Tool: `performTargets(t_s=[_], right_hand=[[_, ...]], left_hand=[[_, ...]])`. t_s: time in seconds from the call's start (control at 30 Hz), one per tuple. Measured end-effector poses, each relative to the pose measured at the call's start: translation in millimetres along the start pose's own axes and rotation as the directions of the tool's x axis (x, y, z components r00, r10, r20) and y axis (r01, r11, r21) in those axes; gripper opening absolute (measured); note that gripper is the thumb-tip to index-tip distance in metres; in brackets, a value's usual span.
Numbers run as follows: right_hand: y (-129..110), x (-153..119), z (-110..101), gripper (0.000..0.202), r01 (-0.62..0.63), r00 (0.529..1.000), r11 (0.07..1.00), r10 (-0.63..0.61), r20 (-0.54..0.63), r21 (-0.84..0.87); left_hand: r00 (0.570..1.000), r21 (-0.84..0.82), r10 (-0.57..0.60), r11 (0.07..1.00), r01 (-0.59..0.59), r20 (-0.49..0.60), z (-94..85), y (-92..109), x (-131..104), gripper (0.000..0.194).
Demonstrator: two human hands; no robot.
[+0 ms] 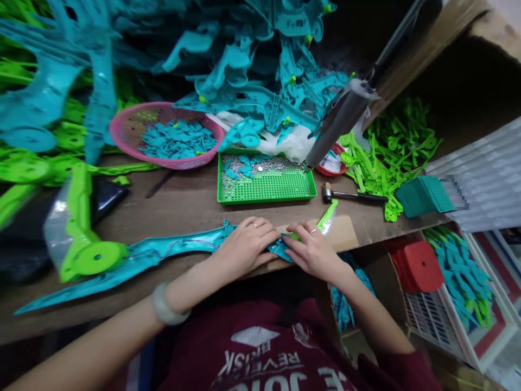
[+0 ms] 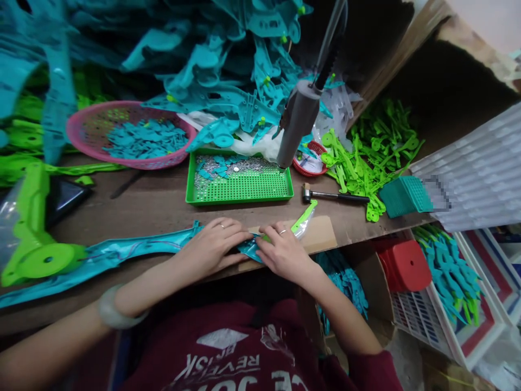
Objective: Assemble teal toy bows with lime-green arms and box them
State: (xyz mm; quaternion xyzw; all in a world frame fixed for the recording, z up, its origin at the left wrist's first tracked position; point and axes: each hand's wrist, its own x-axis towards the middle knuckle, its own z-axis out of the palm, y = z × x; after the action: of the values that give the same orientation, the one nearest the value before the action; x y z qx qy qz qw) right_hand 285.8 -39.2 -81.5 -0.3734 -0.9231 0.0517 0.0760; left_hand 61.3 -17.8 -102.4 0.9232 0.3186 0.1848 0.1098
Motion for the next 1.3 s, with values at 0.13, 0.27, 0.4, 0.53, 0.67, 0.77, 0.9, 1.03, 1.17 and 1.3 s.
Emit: performTargets(t_s=[0.13, 0.27, 0.4, 0.53, 0.67, 0.77, 0.9, 1.03, 1.17, 1.3], right_hand=[[-0.2, 1.9, -0.4, 0.032, 0.014, 0.999, 0.999, -0.013, 0.032, -0.041], [1.1, 4.9, -2.2, 0.031, 0.009, 0.998, 1.000, -0.008, 0.057, -0.007], [5.1, 6.2, -4.2, 0.026, 0.063, 0.996, 0.998, -0.063, 0.063, 0.007], [4.3, 9.6, -5.3, 0.021, 0.106, 0.991, 0.994, -0.105, 0.081, 0.003], [0.5, 16.2, -11.1, 0.025, 0.137, 0.981, 0.990, -0.130, 0.141, -0.042], [-1.5, 15.3, -16.3, 0.023, 0.147, 0.976, 0.989, -0.142, 0.163, -0.019], [-4.2, 3.8, -13.1, 0.016, 0.133, 0.989, 0.991, -0.134, 0.059, 0.026], [-9.4, -3.4, -2.4, 0.018, 0.084, 0.993, 0.993, -0.091, -0.079, -0.086], [-15.6, -3.7, 5.3, 0.016, 0.088, 0.992, 0.984, -0.102, -0.079, -0.156], [-17.2, -6.7, 10.9, 0.016, 0.107, 0.989, 0.976, -0.125, -0.085, -0.188]], left_hand=[[0.999, 0.005, -0.017, 1.000, 0.017, 0.042, -1.2, -2.9, 2.8, 0.026], [0.992, 0.054, -0.046, 0.998, 0.040, 0.118, -4.4, -1.7, 7.3, 0.027], [0.985, 0.087, -0.080, 0.994, 0.068, 0.151, -10.3, -0.1, 12.5, 0.029], [0.983, 0.074, -0.039, 0.997, 0.026, 0.181, -13.0, -1.6, 19.5, 0.026], [0.980, 0.030, -0.019, 0.999, 0.013, 0.197, -11.6, -4.0, 23.7, 0.023], [0.987, 0.030, -0.030, 0.999, 0.025, 0.160, -10.6, -2.1, 18.9, 0.028], [0.996, 0.043, -0.045, 0.998, 0.042, 0.073, -8.7, 4.0, 7.3, 0.027], [0.998, 0.043, -0.053, 0.998, 0.052, 0.025, -5.5, 7.1, 3.3, 0.025], [0.998, 0.016, -0.065, 0.998, 0.066, -0.003, -0.9, 5.8, 6.7, 0.023], [0.997, -0.041, -0.078, 0.996, 0.077, -0.029, -6.7, -2.1, 2.2, 0.029]])
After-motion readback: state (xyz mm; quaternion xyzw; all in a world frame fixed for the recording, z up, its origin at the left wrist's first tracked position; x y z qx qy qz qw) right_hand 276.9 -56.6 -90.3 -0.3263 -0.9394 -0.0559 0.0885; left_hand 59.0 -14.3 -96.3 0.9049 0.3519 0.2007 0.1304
